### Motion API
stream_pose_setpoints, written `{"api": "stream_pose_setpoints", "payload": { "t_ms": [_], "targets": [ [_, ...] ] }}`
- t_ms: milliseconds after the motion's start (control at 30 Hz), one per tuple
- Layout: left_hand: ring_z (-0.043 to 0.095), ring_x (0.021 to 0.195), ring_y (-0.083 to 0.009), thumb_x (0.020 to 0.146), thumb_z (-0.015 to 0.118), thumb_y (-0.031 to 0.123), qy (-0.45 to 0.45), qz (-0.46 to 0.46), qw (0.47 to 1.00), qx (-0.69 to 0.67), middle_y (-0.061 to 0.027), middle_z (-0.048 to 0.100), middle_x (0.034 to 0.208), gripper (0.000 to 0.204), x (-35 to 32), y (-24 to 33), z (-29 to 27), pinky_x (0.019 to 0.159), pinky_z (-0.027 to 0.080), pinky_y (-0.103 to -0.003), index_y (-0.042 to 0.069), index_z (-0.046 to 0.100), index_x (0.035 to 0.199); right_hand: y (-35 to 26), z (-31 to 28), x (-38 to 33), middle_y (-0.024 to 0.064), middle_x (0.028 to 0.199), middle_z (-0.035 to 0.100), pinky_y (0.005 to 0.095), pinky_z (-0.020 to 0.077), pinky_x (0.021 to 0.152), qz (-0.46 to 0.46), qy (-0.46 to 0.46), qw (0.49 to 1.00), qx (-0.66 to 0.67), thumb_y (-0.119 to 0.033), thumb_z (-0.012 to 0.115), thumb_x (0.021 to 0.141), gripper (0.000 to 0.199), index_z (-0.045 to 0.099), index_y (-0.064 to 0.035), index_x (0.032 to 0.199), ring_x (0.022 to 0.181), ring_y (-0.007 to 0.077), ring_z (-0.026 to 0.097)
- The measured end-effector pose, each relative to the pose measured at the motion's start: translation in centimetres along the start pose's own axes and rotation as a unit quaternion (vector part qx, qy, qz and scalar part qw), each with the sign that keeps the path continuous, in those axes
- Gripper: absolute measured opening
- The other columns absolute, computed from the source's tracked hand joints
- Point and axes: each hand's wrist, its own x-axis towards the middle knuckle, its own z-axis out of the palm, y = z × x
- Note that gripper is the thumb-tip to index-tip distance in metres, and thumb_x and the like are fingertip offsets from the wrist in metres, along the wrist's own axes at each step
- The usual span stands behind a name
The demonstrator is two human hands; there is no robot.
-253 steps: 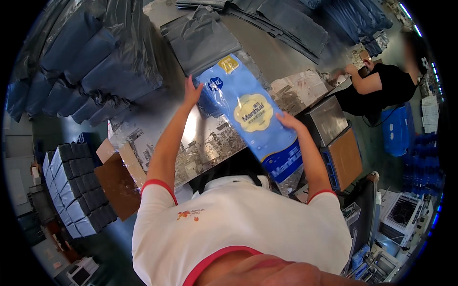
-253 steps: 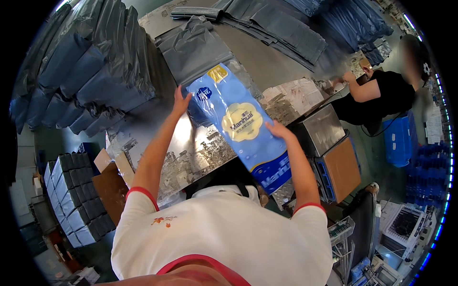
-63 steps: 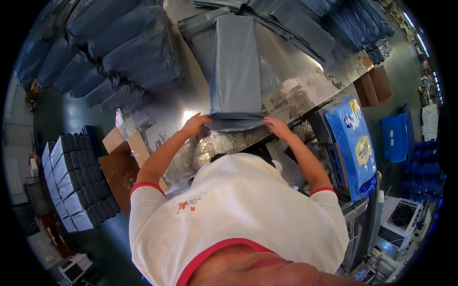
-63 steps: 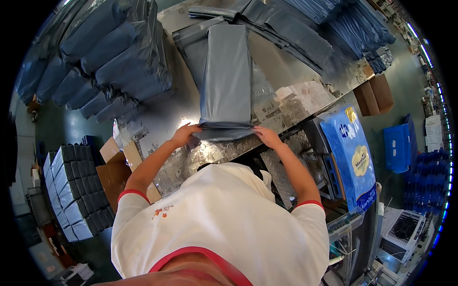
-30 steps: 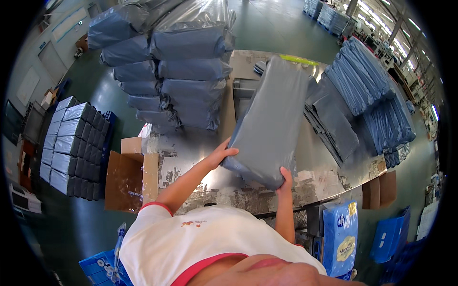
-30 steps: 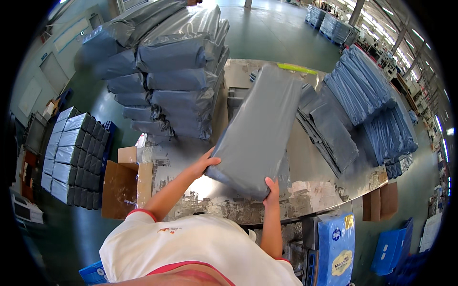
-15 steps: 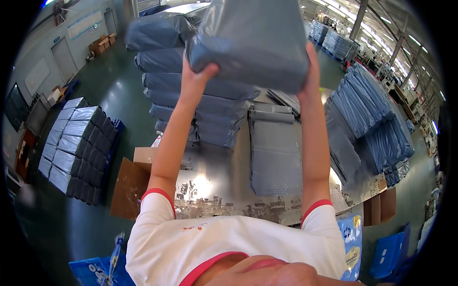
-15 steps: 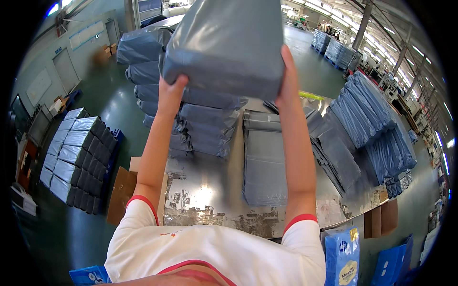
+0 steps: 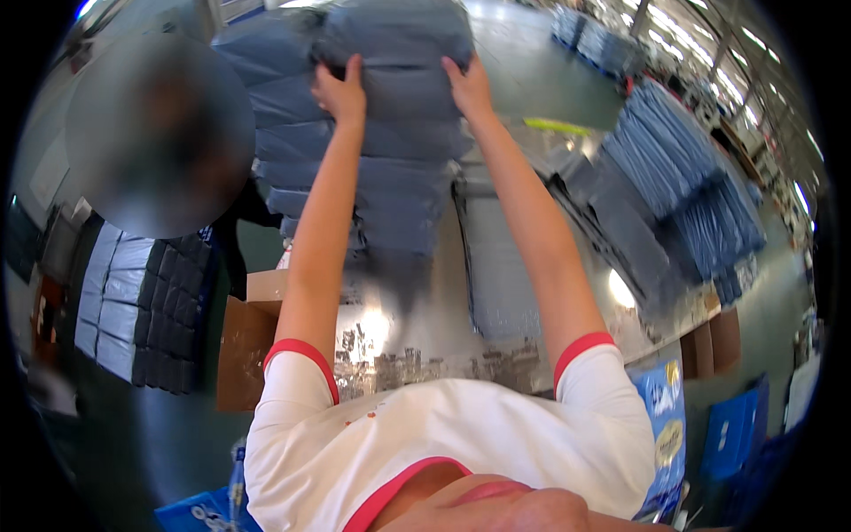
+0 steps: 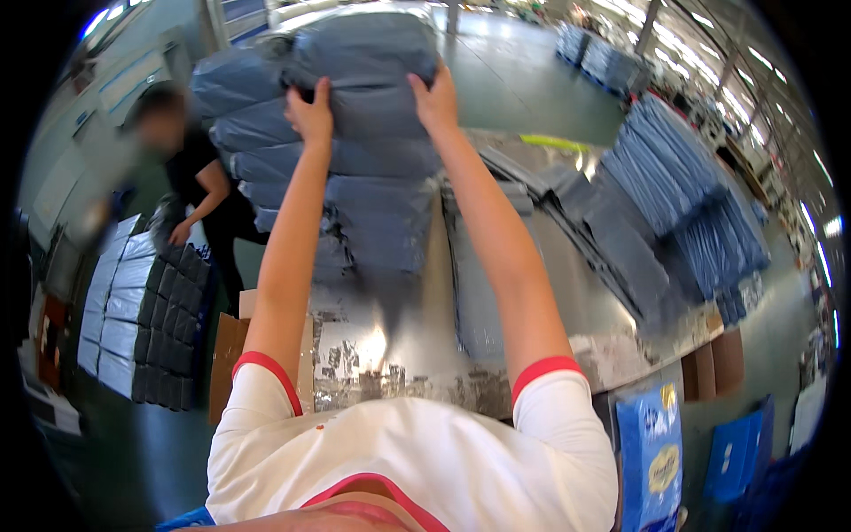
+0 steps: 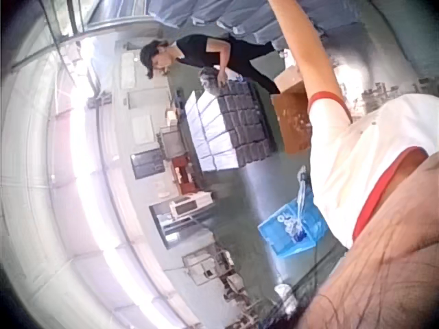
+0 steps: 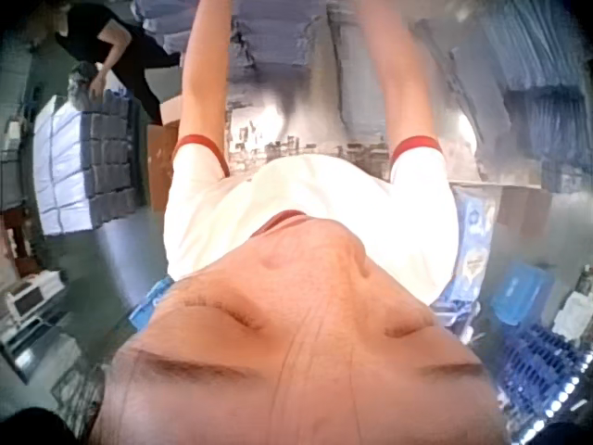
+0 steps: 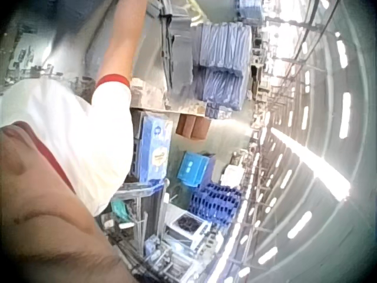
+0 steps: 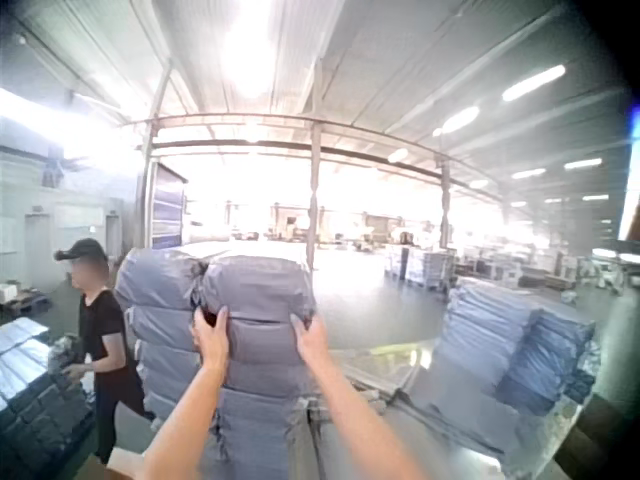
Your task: The person picks up blue packages of wipes, slides them into grey plastic mailer bags, and stacks the filled bags on the metal worktable.
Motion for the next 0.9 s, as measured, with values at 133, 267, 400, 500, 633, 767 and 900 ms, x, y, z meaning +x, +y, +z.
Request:
{"api": "stream_pose_setpoints", "payload": {
  "t_ms": [133, 267, 400, 500, 633, 767, 900],
  "targets": [
    [0.037, 0.105, -0.0293, 0.074, 0.058, 0.017, 0.009, 0.116, 0.979, -0.165, -0.017, 0.036, 0.117, 0.047, -7.4, -5.8, -1.0, 0.089, 0.029, -0.035, -0.002, 0.038, 0.112, -0.4, -3.5, -10.6, 0.0252, 0.125, 0.022, 0.0373, 0.024, 0.094, -0.022, 0.022, 0.988, -0.15, -0.02, 0.06, 0.069, 0.072, 0.019, -0.0024, 0.126, 0.116, 0.0364, 0.024],
    [0.033, 0.11, -0.024, 0.075, 0.051, 0.002, -0.208, 0.056, 0.97, -0.111, -0.0138, 0.03, 0.121, 0.048, -22.6, -13.5, -6.1, 0.093, 0.025, -0.032, -0.001, 0.029, 0.118, 0.6, -14.4, -26.4, 0.0278, 0.125, 0.02, 0.0414, 0.021, 0.096, 0.114, -0.166, 0.941, -0.271, -0.021, 0.062, 0.066, 0.077, 0.017, -0.0101, 0.127, 0.118, 0.0391, 0.019],
    [0.044, 0.101, -0.0242, 0.078, 0.049, 0.012, -0.479, -0.141, 0.867, -0.013, -0.0149, 0.047, 0.104, 0.031, -37.1, -27.2, -17.5, 0.087, 0.033, -0.032, -0.001, 0.046, 0.106, 2.4, -29.8, -40.5, 0.0328, 0.124, 0.017, 0.045, 0.0223, 0.094, 0.404, -0.278, 0.691, -0.532, -0.022, 0.065, 0.062, 0.088, 0.009, -0.0135, 0.129, 0.117, 0.0433, 0.018],
    [0.055, 0.071, -0.0163, 0.079, 0.049, 0.021, -0.562, -0.396, 0.726, 0.009, -0.0093, 0.056, 0.088, 0.028, -43.7, -24.7, -20.9, 0.059, 0.044, -0.026, -0.001, 0.05, 0.096, 3.2, -48.0, -49.3, 0.0254, 0.126, 0.023, 0.0477, 0.0184, 0.095, 0.308, -0.192, 0.558, -0.747, -0.013, 0.046, 0.073, 0.058, 0.024, -0.0132, 0.127, 0.116, 0.0396, 0.024],
    [0.055, 0.07, -0.0112, 0.08, 0.048, 0.027, -0.603, -0.469, 0.645, -0.01, -0.0054, 0.057, 0.086, 0.03, -47.4, -20.2, -20.4, 0.055, 0.041, -0.021, 0.001, 0.051, 0.095, 0.1, -63.7, -53.1, 0.0154, 0.116, 0.045, 0.0546, 0.0158, 0.092, 0.378, -0.381, 0.23, -0.812, -0.02, 0.041, 0.076, 0.033, 0.055, -0.009, 0.103, 0.109, 0.035, 0.038],
    [0.055, 0.073, -0.0116, 0.08, 0.048, 0.022, -0.631, -0.437, 0.64, 0.024, -0.0047, 0.057, 0.087, 0.026, -47.3, -18.3, -18.3, 0.06, 0.041, -0.021, 0.003, 0.053, 0.097, 1.5, -61.0, -49.8, 0.0079, 0.089, 0.06, 0.0508, 0.0376, 0.073, 0.437, -0.466, 0.281, -0.717, -0.018, 0.046, 0.073, 0.023, 0.064, -0.0101, 0.084, 0.087, 0.0278, 0.055],
    [0.055, 0.072, -0.0122, 0.08, 0.048, 0.018, -0.667, -0.384, 0.638, -0.006, -0.0061, 0.057, 0.086, 0.023, -48.1, -17.2, -17.2, 0.063, 0.042, -0.023, 0.003, 0.053, 0.097, -0.5, -53.5, -48.0, 0.0083, 0.088, 0.061, 0.0461, 0.0431, 0.055, 0.389, -0.575, 0.306, -0.651, -0.019, 0.049, 0.071, 0.023, 0.064, -0.0093, 0.084, 0.077, 0.0268, 0.058]
  ]
}}
